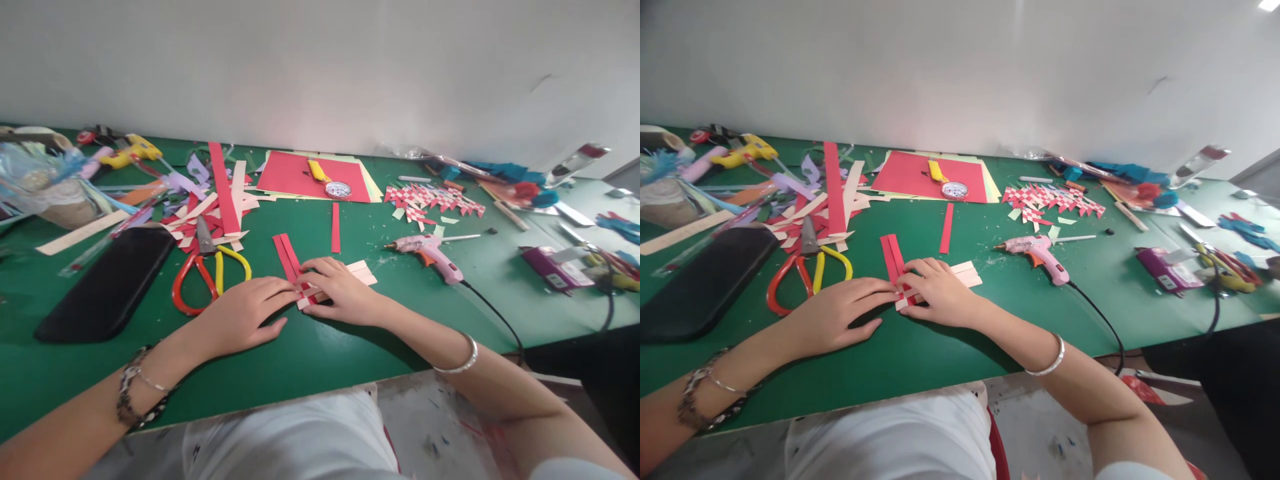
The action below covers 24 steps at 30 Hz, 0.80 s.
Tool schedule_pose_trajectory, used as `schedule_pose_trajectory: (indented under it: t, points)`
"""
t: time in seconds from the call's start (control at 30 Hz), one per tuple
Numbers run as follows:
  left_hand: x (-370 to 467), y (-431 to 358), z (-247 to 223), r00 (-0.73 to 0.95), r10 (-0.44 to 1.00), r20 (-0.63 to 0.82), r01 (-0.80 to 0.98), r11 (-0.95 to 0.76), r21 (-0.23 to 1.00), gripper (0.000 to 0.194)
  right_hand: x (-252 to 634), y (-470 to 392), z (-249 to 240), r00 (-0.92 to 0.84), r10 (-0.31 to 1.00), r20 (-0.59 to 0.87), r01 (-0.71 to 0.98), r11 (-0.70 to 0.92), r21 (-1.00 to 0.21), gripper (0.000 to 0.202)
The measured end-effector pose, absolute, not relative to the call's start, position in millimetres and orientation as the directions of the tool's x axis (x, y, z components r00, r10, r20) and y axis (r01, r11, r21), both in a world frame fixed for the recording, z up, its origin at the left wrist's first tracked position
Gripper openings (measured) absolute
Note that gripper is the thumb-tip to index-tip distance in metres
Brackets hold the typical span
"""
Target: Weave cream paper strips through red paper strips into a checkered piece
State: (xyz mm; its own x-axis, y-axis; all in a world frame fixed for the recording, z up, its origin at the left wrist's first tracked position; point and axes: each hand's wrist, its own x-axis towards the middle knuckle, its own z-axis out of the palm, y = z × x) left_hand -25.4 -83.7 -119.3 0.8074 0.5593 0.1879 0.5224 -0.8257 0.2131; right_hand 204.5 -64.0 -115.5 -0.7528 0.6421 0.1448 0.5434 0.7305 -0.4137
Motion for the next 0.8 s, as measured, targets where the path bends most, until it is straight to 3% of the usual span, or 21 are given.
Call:
schedule_pose_trajectory:
  t: [0.17, 0.27, 0.43, 0.6, 0.8]
  points:
    - [-27, -83, -119, 0.837, 0.513, 0.193, 0.491, -0.858, 0.153, 0.033, 215, -56, -110, -0.813, 0.570, 0.115, 0.457, 0.749, -0.479, 0.043]
    - [-28, -82, -121, 0.850, 0.497, 0.178, 0.477, -0.867, 0.144, 0.035, 219, -50, -109, -0.835, 0.539, 0.108, 0.408, 0.740, -0.534, 0.035]
    - [-30, -80, -121, 0.854, 0.494, 0.163, 0.473, -0.868, 0.152, 0.037, 218, -47, -111, -0.823, 0.555, 0.121, 0.425, 0.743, -0.517, 0.026]
    - [-34, -81, -120, 0.871, 0.473, 0.135, 0.452, -0.878, 0.159, 0.042, 219, -48, -110, -0.824, 0.550, 0.133, 0.413, 0.746, -0.523, 0.031]
    - [-41, -88, -120, 0.827, 0.549, 0.119, 0.531, -0.833, 0.156, 0.061, 220, -46, -112, -0.826, 0.548, 0.131, 0.410, 0.743, -0.529, 0.027]
